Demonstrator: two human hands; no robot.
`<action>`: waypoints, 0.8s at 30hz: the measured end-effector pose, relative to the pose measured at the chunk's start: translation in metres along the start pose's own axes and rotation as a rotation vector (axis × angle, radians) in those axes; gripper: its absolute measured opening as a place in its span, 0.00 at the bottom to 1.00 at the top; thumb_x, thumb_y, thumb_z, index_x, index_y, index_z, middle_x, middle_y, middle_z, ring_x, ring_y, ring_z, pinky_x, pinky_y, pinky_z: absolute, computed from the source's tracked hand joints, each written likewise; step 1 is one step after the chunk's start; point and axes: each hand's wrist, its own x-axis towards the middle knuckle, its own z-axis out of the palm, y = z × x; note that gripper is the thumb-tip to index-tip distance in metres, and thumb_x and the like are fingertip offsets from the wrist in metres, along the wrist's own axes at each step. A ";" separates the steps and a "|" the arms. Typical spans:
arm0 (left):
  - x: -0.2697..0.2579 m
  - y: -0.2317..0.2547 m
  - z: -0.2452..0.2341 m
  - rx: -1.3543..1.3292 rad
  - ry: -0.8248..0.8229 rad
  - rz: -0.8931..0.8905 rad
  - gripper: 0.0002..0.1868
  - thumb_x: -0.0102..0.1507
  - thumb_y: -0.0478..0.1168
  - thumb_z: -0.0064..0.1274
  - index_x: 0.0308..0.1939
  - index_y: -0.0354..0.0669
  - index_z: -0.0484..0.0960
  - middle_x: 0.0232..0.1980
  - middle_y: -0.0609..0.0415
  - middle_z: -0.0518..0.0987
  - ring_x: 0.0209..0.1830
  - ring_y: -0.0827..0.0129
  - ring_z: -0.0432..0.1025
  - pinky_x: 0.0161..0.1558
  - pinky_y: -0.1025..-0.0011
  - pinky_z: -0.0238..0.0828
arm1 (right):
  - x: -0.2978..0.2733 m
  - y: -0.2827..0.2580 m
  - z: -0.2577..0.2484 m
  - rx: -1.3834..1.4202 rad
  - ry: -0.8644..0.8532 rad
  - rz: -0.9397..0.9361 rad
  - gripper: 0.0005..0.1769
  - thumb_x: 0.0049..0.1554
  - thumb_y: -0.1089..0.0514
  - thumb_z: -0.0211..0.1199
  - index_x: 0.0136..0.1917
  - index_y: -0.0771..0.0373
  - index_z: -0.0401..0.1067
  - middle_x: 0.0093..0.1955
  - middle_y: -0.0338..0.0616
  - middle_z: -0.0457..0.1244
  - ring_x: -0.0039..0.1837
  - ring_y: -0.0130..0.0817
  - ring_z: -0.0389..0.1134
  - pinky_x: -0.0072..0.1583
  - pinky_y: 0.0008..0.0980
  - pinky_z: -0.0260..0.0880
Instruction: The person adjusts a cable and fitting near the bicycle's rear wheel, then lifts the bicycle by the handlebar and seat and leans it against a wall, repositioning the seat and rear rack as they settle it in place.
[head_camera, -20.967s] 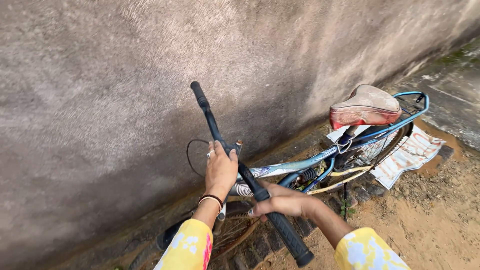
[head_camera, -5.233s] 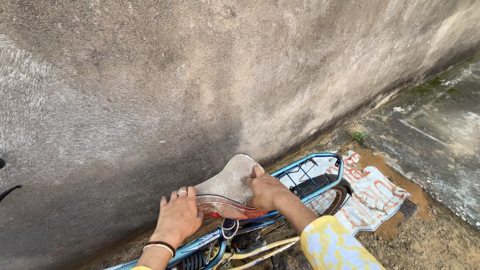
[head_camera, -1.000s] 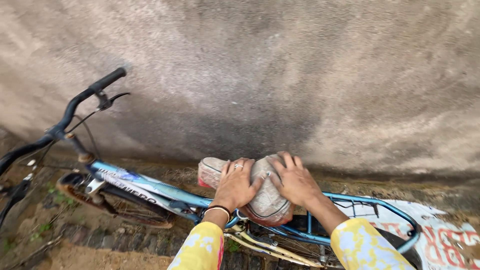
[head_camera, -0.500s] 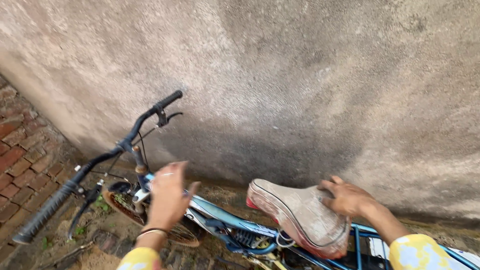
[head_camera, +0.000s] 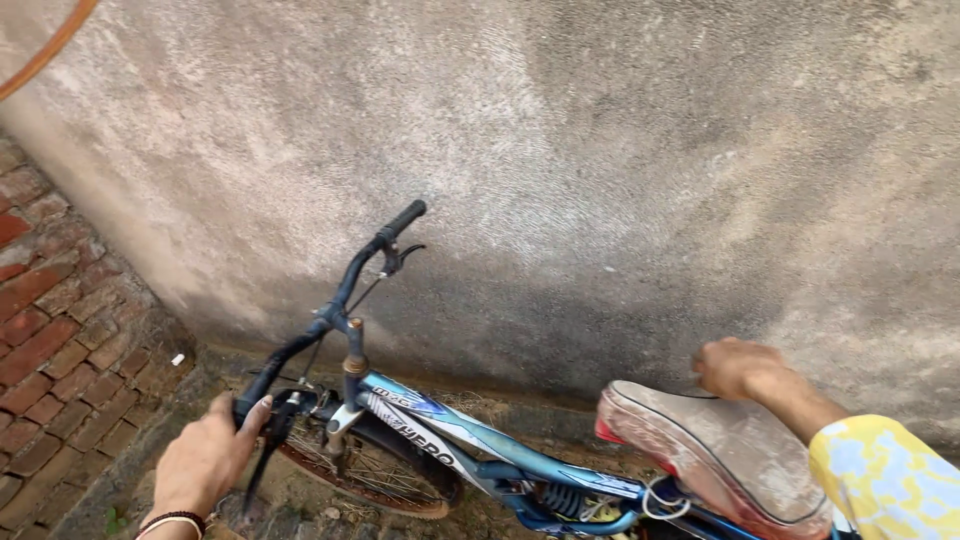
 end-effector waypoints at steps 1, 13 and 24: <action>-0.002 0.000 -0.004 -0.039 -0.055 -0.028 0.39 0.67 0.73 0.32 0.62 0.46 0.76 0.45 0.35 0.86 0.52 0.43 0.82 0.57 0.50 0.77 | -0.001 -0.019 -0.010 0.011 0.033 -0.021 0.23 0.60 0.41 0.60 0.68 0.40 0.74 0.67 0.40 0.67 0.70 0.42 0.68 0.71 0.43 0.69; -0.015 -0.021 0.023 -0.082 -0.076 -0.189 0.43 0.63 0.77 0.33 0.57 0.49 0.83 0.47 0.39 0.87 0.54 0.48 0.81 0.58 0.54 0.78 | -0.020 -0.237 -0.109 0.085 0.275 -0.577 0.29 0.58 0.43 0.64 0.69 0.52 0.67 0.67 0.47 0.64 0.71 0.46 0.64 0.70 0.46 0.65; 0.004 -0.060 0.069 -0.016 -0.108 -0.240 0.40 0.60 0.81 0.38 0.51 0.55 0.83 0.35 0.42 0.88 0.42 0.53 0.84 0.48 0.57 0.83 | 0.018 -0.348 -0.162 0.015 0.719 -0.892 0.34 0.51 0.57 0.69 0.69 0.60 0.62 0.68 0.47 0.57 0.70 0.45 0.59 0.65 0.48 0.64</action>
